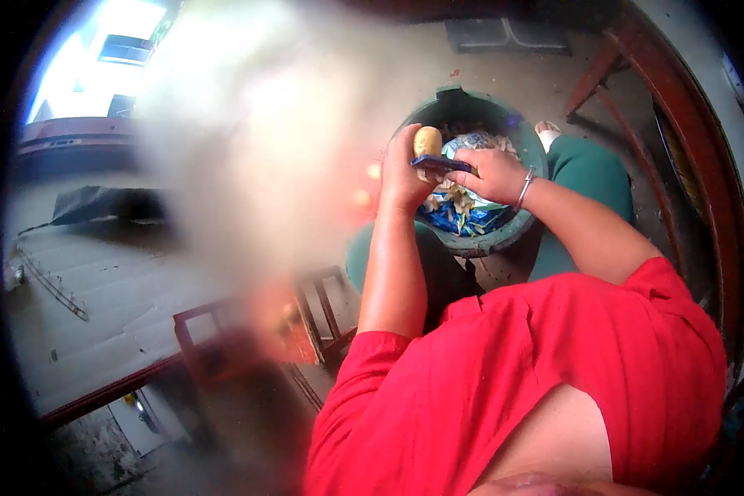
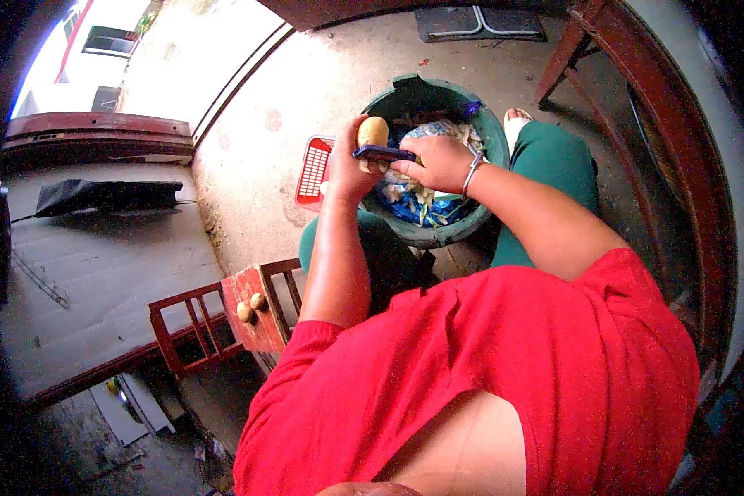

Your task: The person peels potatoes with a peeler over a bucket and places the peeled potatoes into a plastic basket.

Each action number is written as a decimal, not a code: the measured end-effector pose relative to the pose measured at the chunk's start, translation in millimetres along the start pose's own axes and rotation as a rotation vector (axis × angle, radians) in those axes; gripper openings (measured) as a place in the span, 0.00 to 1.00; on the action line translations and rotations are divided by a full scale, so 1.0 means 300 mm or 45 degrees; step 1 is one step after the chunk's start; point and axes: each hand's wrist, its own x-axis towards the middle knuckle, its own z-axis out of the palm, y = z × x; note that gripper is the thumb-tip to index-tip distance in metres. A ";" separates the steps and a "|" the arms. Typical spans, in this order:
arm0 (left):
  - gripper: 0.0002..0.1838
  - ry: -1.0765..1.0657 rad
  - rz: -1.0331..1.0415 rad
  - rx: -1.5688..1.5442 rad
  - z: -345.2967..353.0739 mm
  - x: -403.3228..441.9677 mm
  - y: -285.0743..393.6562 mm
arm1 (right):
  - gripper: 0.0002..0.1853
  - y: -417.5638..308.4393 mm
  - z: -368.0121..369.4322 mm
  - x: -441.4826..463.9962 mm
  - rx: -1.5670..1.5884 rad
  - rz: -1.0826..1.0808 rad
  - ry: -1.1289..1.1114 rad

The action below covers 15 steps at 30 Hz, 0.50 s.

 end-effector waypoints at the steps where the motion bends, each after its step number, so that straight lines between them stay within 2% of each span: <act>1: 0.40 0.000 0.000 0.000 0.002 0.000 -0.004 | 0.18 0.001 -0.003 0.000 0.000 0.000 0.000; 10: 0.42 0.020 -0.011 -0.094 0.009 0.006 -0.025 | 0.17 0.003 -0.032 0.005 0.136 -0.006 -0.081; 13: 0.42 0.022 -0.029 -0.047 0.009 0.008 -0.022 | 0.18 -0.006 -0.040 0.005 0.123 0.124 -0.009; 15: 0.43 0.062 0.086 -0.003 0.006 0.005 -0.022 | 0.18 0.009 -0.036 0.005 0.008 0.010 -0.022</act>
